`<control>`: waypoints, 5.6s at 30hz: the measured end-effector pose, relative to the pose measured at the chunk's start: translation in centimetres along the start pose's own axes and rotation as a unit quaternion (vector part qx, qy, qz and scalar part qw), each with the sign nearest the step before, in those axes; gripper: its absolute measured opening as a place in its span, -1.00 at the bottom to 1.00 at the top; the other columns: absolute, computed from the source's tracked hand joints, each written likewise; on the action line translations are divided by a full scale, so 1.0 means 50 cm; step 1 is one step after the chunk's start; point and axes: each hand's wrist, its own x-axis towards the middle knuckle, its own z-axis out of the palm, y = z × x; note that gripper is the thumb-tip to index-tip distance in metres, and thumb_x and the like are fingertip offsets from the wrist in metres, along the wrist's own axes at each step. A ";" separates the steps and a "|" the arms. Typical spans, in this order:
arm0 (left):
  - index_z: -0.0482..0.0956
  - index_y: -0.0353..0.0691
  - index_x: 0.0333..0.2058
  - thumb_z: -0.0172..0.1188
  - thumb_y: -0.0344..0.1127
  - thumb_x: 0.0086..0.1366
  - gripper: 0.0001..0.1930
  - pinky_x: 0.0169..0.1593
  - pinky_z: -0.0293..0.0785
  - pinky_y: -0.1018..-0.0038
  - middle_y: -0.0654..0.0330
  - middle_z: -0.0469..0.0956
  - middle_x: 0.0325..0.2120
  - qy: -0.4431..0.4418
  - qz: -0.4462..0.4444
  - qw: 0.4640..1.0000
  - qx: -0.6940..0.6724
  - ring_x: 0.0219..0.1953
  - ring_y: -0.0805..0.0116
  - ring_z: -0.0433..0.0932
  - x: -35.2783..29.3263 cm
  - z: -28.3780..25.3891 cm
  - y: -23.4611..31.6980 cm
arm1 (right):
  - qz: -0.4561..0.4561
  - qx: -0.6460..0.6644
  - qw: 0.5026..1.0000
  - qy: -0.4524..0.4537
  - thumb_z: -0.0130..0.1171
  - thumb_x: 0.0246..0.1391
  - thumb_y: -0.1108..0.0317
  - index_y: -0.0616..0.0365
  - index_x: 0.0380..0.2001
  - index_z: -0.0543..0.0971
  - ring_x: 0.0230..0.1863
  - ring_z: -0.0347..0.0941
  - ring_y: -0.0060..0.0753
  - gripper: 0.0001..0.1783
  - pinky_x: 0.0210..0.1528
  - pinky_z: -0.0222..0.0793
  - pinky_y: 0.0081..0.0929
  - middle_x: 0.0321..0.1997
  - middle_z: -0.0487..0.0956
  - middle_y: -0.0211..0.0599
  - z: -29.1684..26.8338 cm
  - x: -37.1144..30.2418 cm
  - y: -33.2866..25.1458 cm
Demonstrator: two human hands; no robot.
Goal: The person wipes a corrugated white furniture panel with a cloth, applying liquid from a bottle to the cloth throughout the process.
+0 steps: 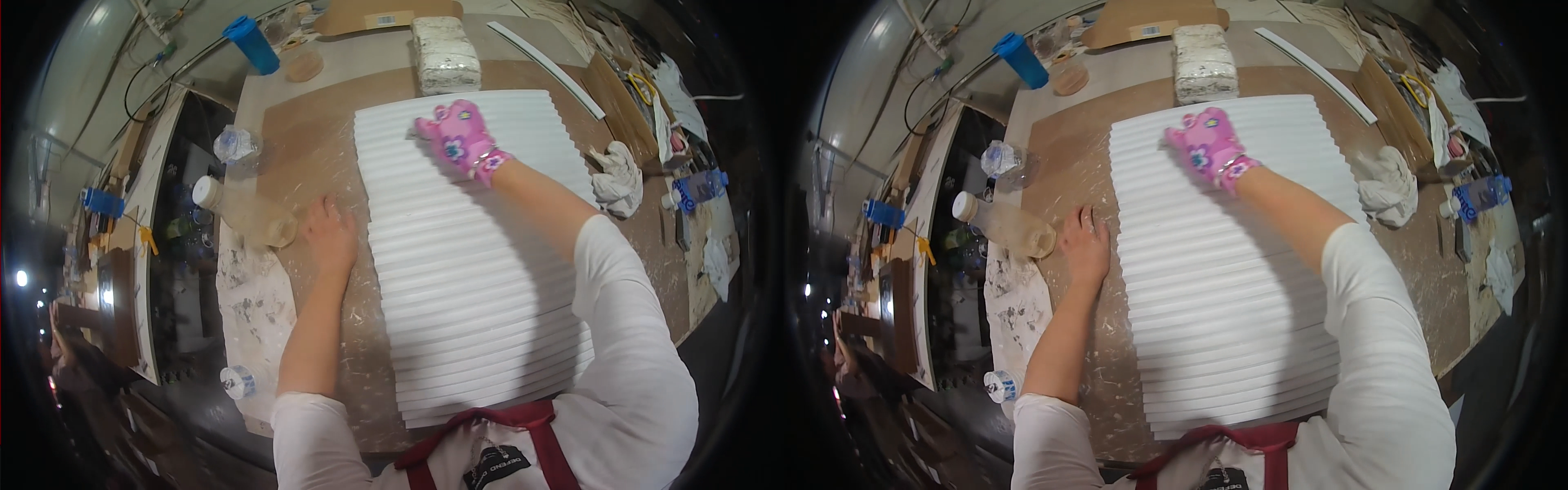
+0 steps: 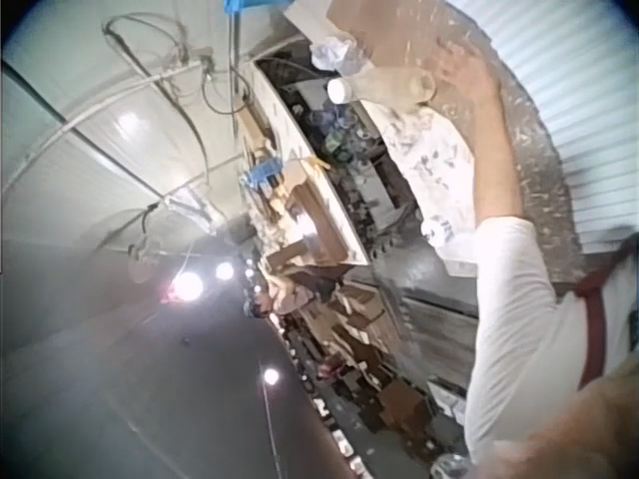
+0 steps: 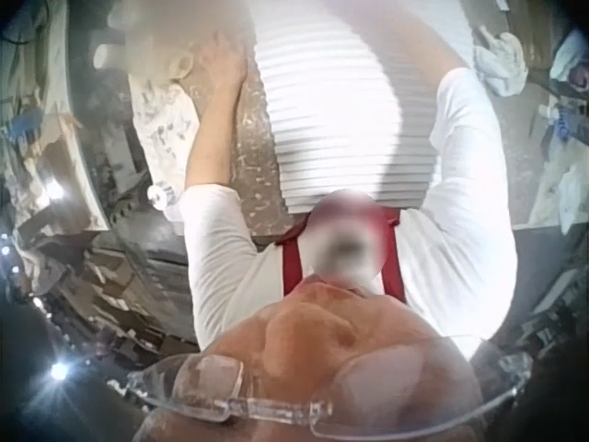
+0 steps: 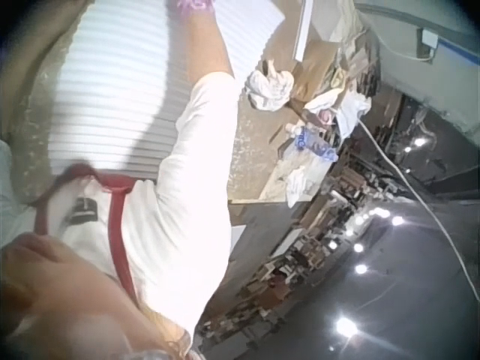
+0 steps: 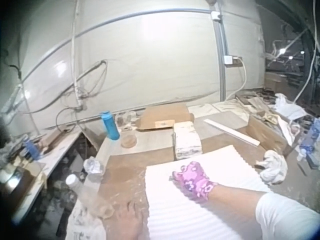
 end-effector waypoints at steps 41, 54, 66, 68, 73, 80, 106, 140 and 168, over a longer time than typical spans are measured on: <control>0.42 -0.26 0.10 0.05 -0.24 0.27 -0.56 0.20 0.25 0.15 -0.02 0.37 0.12 0.010 0.023 0.999 -0.025 0.14 -0.04 0.35 0.004 -0.015 -0.003 | 0.088 -0.004 0.990 -0.112 -0.06 0.26 0.09 -0.04 -0.23 0.59 0.03 0.43 -0.12 -0.71 0.11 0.32 -0.28 -0.05 0.55 -0.13 0.014 -0.035 -0.065; 0.34 -0.17 0.18 0.01 -0.15 0.31 -0.51 0.25 0.10 0.10 0.08 0.27 0.22 -0.017 0.019 0.998 0.066 0.27 0.11 0.22 0.004 0.001 0.007 | 0.026 -0.168 0.975 0.143 0.20 -0.05 0.30 -0.01 -0.26 0.53 -0.31 0.51 -0.05 -0.78 -0.33 0.46 -0.17 -0.34 0.54 -0.18 -0.142 -0.204 0.300; 0.36 -0.17 0.16 0.04 -0.13 0.30 -0.51 0.23 0.11 0.06 0.08 0.28 0.20 -0.007 -0.003 1.000 0.026 0.27 0.11 0.22 -0.007 0.015 -0.017 | 0.021 -0.087 0.996 0.018 0.06 0.08 0.24 -0.13 -0.23 0.63 -0.27 0.58 -0.18 -0.79 -0.23 0.49 -0.18 -0.39 0.62 -0.22 0.027 -0.022 0.098; 0.35 -0.17 0.17 0.05 -0.13 0.30 -0.51 0.24 0.11 0.05 0.08 0.28 0.20 0.003 0.008 0.999 0.034 0.27 0.11 0.22 -0.003 0.014 -0.008 | 0.060 -0.159 0.985 0.022 0.05 0.10 0.25 -0.05 -0.26 0.62 -0.37 0.57 -0.18 -0.80 -0.33 0.50 -0.21 -0.47 0.59 -0.22 -0.016 -0.069 0.189; 0.35 -0.19 0.17 0.08 -0.15 0.28 -0.49 0.28 0.13 0.13 0.03 0.30 0.19 -0.014 -0.012 1.000 0.020 0.25 0.06 0.23 0.002 0.014 -0.010 | 0.002 -0.095 0.995 0.029 -0.04 0.21 0.23 0.04 -0.33 0.58 -0.35 0.53 -0.06 -0.77 -0.31 0.45 -0.15 -0.43 0.58 -0.11 -0.033 0.008 0.021; 0.42 -0.22 0.09 0.11 -0.30 0.22 -0.56 0.18 0.30 0.18 0.01 0.38 0.11 -0.025 0.010 0.999 -0.039 0.13 -0.01 0.36 0.014 -0.018 -0.002 | 0.040 -0.069 0.995 0.054 -0.03 0.22 0.12 -0.13 -0.22 0.62 -0.16 0.52 -0.10 -0.75 0.01 0.35 -0.12 -0.33 0.57 -0.18 0.047 -0.043 0.092; 0.41 -0.19 0.12 0.05 -0.18 0.26 -0.54 0.21 0.20 0.13 0.05 0.35 0.15 0.010 0.034 0.999 0.037 0.19 0.08 0.31 0.004 -0.012 0.003 | -0.018 0.056 0.995 0.078 0.12 0.14 0.09 -0.04 -0.33 0.62 -0.42 0.53 -0.22 -0.77 -0.35 0.46 -0.30 -0.43 0.59 -0.20 0.060 0.088 0.018; 0.38 -0.12 0.13 0.08 -0.14 0.29 -0.55 0.22 0.15 0.07 0.11 0.33 0.16 0.023 0.007 1.000 -0.009 0.24 0.10 0.26 0.000 0.005 -0.010 | 0.046 -0.057 0.996 -0.057 -0.21 0.27 0.20 -0.14 -0.23 0.61 -0.10 0.54 -0.14 -0.66 0.05 0.36 -0.14 -0.14 0.59 -0.22 0.069 0.167 -0.031; 0.36 -0.14 0.16 0.10 -0.19 0.24 -0.50 0.21 0.14 0.10 0.13 0.26 0.22 -0.008 -0.030 1.000 0.002 0.26 0.12 0.22 -0.009 -0.002 -0.009 | 0.096 0.057 0.992 0.049 -0.04 0.15 0.23 -0.04 -0.39 0.65 -0.31 0.59 -0.06 -0.74 -0.22 0.48 -0.22 -0.41 0.62 -0.11 0.076 0.103 0.035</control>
